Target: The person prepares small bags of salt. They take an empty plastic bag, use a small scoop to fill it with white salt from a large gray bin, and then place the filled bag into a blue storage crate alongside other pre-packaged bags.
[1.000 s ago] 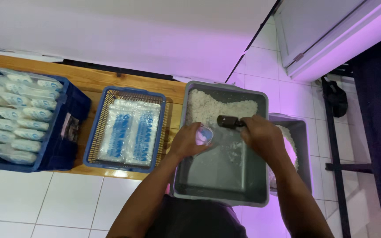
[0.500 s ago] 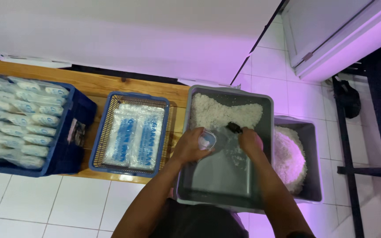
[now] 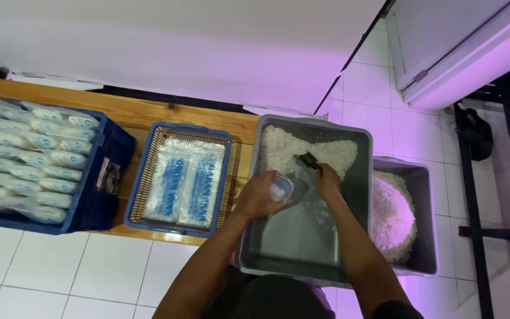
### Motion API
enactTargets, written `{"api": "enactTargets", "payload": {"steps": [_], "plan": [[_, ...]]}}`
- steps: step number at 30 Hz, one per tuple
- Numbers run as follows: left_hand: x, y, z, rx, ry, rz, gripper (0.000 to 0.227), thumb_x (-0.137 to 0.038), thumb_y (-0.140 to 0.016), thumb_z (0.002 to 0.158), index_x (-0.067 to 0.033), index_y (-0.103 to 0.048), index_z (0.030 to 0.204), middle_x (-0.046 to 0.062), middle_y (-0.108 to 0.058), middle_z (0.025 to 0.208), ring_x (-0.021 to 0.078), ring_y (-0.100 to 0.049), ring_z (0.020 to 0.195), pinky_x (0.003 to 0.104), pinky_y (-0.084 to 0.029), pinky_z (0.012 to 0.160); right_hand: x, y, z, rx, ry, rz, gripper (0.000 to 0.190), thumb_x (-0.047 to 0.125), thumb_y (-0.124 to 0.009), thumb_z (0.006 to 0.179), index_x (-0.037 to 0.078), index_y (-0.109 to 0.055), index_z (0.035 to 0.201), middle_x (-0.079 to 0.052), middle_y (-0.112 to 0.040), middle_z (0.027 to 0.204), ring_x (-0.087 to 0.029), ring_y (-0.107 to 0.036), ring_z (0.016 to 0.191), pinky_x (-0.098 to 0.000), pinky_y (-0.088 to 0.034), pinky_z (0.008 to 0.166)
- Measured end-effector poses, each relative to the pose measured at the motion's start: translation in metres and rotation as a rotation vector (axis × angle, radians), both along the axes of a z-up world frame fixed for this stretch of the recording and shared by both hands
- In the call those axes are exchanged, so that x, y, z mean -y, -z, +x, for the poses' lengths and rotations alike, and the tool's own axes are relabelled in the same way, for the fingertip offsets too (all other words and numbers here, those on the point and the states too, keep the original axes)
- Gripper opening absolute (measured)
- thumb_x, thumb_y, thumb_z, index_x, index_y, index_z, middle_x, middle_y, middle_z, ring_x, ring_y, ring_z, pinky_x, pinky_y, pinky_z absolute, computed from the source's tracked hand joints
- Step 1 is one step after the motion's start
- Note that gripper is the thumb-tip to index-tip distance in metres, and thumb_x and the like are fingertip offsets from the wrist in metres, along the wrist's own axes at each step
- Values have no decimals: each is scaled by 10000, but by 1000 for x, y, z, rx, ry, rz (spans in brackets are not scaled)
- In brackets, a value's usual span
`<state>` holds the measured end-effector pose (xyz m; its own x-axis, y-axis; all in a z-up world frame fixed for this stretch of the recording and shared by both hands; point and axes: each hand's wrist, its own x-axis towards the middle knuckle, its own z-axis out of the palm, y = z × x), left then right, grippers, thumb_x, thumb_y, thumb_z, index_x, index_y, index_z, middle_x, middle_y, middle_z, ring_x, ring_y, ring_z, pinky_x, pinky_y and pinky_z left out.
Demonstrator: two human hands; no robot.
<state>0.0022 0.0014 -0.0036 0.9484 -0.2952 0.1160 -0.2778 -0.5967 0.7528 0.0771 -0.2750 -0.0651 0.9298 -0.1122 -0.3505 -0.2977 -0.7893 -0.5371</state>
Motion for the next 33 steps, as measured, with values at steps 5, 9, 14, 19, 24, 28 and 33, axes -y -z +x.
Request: {"api": "enactTargets", "payload": {"steps": [5,9,14,19,24,28,33], "plan": [[-1,-1,0,50,17,-56,940,-527,-969,711,18,-640,1402,244,-790,1186,490,-762,1121,569,-594,1016,13,-67,-44,162,-61,100,453,152,-505,1132,-81,-611,1506,-387,-678,1350,-587,-656,1288,-693,-549,1056],[-2,13,4,65,50,-83,953,-511,-980,696,37,-636,1396,265,-789,1189,492,-761,1138,576,-596,1026,39,-89,-53,254,-54,176,426,204,-561,1132,-32,-685,1464,-303,-733,1312,-514,-695,1255,-632,-559,1065],[-2,5,-3,101,33,-26,962,-536,-967,717,37,-628,1413,277,-772,1220,490,-755,1160,575,-573,1060,60,-125,-61,506,-310,-14,277,123,-716,1029,109,-777,1299,-182,-787,1109,-410,-755,1099,-512,-598,969],[-3,3,-4,100,34,25,977,-530,-958,719,12,-597,1448,266,-767,1262,469,-754,1180,561,-557,1082,22,-197,-72,648,-555,-256,272,87,-809,940,165,-803,1200,-97,-789,965,-323,-787,950,-427,-631,838],[-4,-7,-7,60,54,27,949,-456,-967,727,14,-590,1461,253,-763,1296,456,-750,1215,547,-551,1087,-18,-221,-69,435,-783,-374,228,241,-743,981,89,-776,1148,-126,-716,927,-344,-753,841,-446,-611,706],[-1,19,-1,134,41,25,983,-527,-959,726,-7,-589,1473,226,-759,1314,428,-752,1219,529,-560,1076,-38,-222,-80,693,-910,-584,150,238,-754,972,123,-786,1063,-32,-668,875,-230,-691,743,-335,-544,581],[-2,14,-2,97,24,-1,1009,-537,-964,702,8,-601,1470,229,-765,1294,442,-756,1188,543,-558,1087,-48,-253,-92,894,-978,-643,87,153,-719,985,128,-771,1049,-17,-590,854,-194,-642,715,-282,-494,532]]}}
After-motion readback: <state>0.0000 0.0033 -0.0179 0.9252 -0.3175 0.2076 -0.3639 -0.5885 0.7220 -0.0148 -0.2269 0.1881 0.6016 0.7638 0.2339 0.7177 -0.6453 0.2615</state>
